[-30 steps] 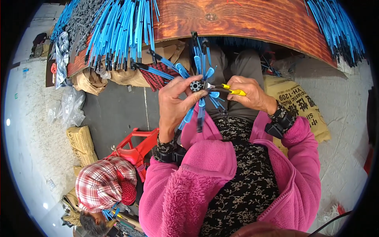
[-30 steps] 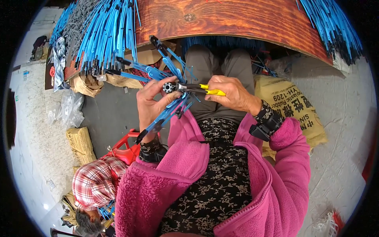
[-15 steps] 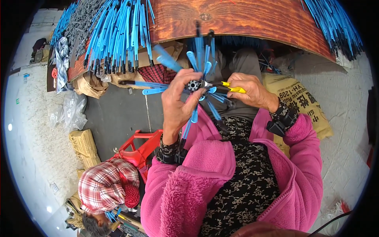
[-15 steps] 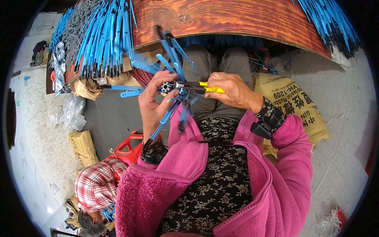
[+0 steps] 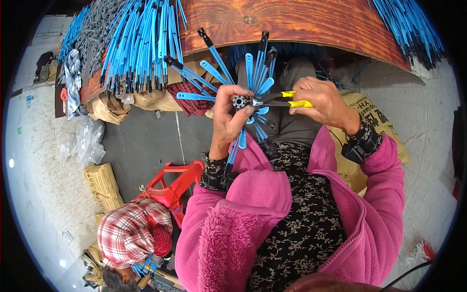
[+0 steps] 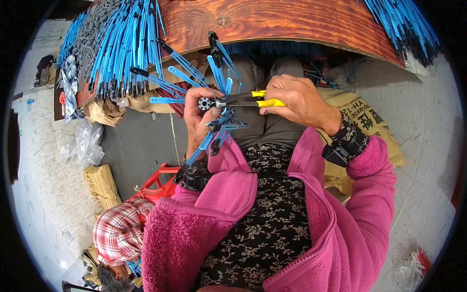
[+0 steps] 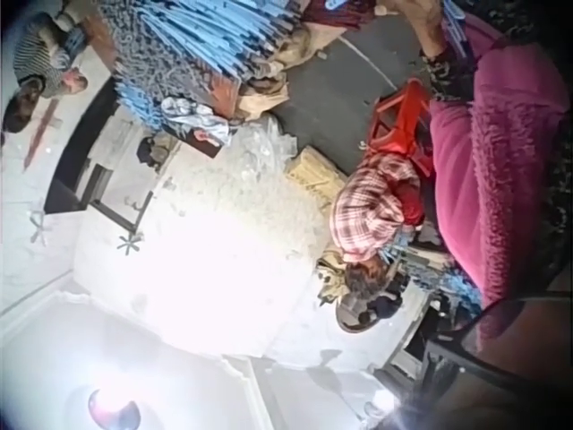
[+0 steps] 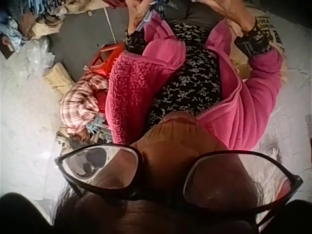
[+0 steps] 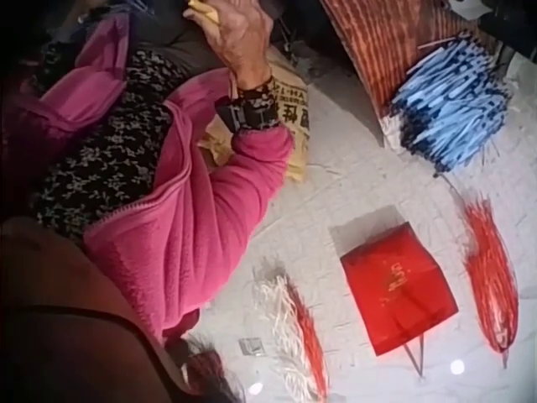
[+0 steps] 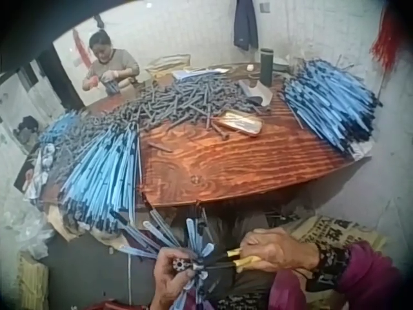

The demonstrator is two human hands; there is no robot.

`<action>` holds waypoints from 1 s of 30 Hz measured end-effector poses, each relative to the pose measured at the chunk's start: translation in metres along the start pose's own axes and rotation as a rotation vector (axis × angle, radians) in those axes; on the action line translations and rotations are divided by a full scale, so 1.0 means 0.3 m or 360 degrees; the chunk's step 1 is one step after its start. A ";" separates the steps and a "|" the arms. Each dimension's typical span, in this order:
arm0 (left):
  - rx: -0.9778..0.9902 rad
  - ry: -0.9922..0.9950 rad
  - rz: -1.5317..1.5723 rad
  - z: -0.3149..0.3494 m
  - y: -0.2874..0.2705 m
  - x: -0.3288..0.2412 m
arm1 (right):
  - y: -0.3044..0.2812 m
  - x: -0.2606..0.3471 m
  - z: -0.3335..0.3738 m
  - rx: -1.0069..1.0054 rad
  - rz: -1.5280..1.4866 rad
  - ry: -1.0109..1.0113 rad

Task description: The person assembles umbrella frames by inserting blue ribs into a central hub and trimming the wire with pliers. They then gather more ribs, align them, and thread a needle through the tips to bind them together.

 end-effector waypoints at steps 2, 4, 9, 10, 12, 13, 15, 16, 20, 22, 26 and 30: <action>0.0002 0.0035 0.0009 0.002 0.015 0.005 | -0.019 0.015 0.005 0.0036 0.0038 0.0013; -0.0009 0.0106 0.0010 0.003 0.019 -0.001 | -0.020 0.019 0.012 0.0055 0.0056 0.0024; -0.0008 0.0087 0.0129 -0.019 0.011 0.014 | -0.013 0.018 0.027 0.0048 -0.0023 0.0126; -0.0010 0.0098 0.0129 -0.017 0.009 0.018 | -0.007 0.017 0.029 0.0074 -0.0081 0.0177; -0.0015 0.0114 0.0130 -0.010 0.009 0.026 | -0.006 0.013 0.033 0.0101 -0.0143 0.0236; -0.0015 0.0108 0.0133 -0.008 0.011 0.030 | 0.022 -0.039 0.053 0.0227 -0.0587 0.0603; 0.0030 0.0003 0.0245 -0.006 0.026 0.049 | 0.112 -0.087 0.135 0.0475 -0.1479 0.1332; 0.0058 -0.0048 0.0304 -0.006 0.036 0.054 | 0.103 -0.101 0.139 0.0470 -0.1479 0.1339; 0.0319 0.0073 0.0054 -0.028 0.057 0.035 | 0.177 -0.079 0.220 0.1161 -0.2126 0.1733; 0.0296 0.0064 0.0057 -0.030 0.048 0.033 | 0.157 -0.091 0.199 0.1005 -0.1897 0.1659; 0.0199 0.0058 0.0048 -0.033 0.017 0.041 | 0.066 -0.044 0.117 0.0638 -0.1060 0.1364; 0.0103 0.0070 0.0020 -0.027 0.012 0.039 | -0.067 0.080 0.044 0.0077 0.0012 0.0515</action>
Point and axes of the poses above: each hand's wrist, its own z-axis away from the middle knuckle, its own y-axis out of the palm, x = y × z, the point moved 9 cm from there along -z, towards the middle knuckle, and after that the axes turned 11 degrees about -z, right-handed, at the moved point
